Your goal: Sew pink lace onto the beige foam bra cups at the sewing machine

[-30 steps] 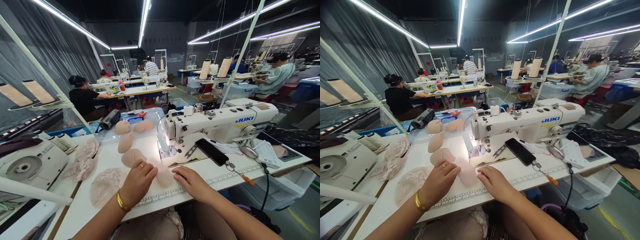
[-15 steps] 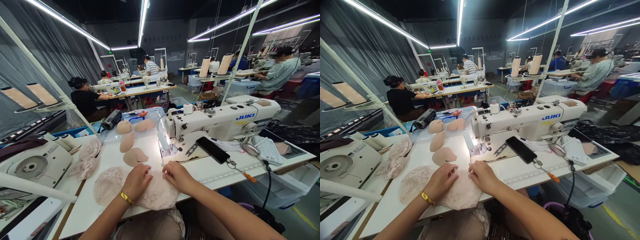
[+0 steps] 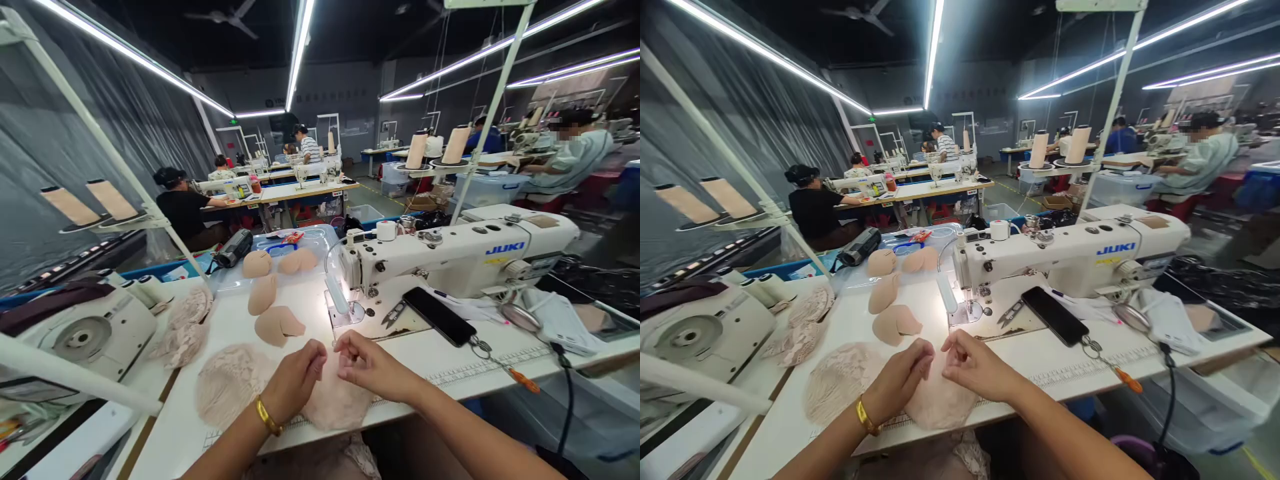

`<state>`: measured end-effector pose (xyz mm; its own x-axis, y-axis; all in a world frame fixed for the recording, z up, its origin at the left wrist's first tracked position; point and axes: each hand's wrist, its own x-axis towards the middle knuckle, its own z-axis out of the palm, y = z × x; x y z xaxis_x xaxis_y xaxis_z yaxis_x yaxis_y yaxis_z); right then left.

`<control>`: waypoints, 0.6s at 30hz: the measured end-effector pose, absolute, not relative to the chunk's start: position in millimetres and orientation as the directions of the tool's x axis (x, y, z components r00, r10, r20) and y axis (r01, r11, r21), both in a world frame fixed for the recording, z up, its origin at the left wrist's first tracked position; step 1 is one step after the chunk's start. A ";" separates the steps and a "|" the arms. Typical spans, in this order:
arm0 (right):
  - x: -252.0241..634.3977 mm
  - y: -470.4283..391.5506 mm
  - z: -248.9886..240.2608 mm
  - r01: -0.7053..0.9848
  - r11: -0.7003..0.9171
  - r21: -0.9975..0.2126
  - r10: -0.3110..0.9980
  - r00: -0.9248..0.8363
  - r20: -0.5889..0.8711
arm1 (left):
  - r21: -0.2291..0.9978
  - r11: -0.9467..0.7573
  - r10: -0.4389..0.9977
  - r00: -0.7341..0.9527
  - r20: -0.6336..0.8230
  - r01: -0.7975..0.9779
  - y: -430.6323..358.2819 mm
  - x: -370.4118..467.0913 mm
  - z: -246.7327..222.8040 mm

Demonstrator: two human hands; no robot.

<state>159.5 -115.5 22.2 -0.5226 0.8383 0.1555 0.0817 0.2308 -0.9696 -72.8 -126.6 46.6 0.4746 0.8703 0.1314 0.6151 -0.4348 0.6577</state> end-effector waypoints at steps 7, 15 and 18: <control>168.0 -75.5 2.4 0.056 0.177 -0.983 0.850 -0.511 0.124 | 0.178 -0.543 0.836 0.509 0.208 0.820 -74.4 -140.0 59.4; 167.8 -63.7 -9.5 -0.097 0.057 -0.994 0.906 -0.412 0.093 | 0.158 -0.505 0.861 0.485 0.153 0.848 -10.8 -153.5 62.2; 169.6 -59.3 -9.9 -0.113 0.018 -0.993 0.918 -0.392 0.062 | 0.205 -0.492 0.869 0.460 0.183 0.846 4.1 -143.0 70.9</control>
<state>169.6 -59.3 -9.9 -0.3919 0.9179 0.0618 -0.1135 0.0184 -0.9934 -143.0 4.1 70.9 0.4605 0.8687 0.1827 0.8463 -0.4917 0.2051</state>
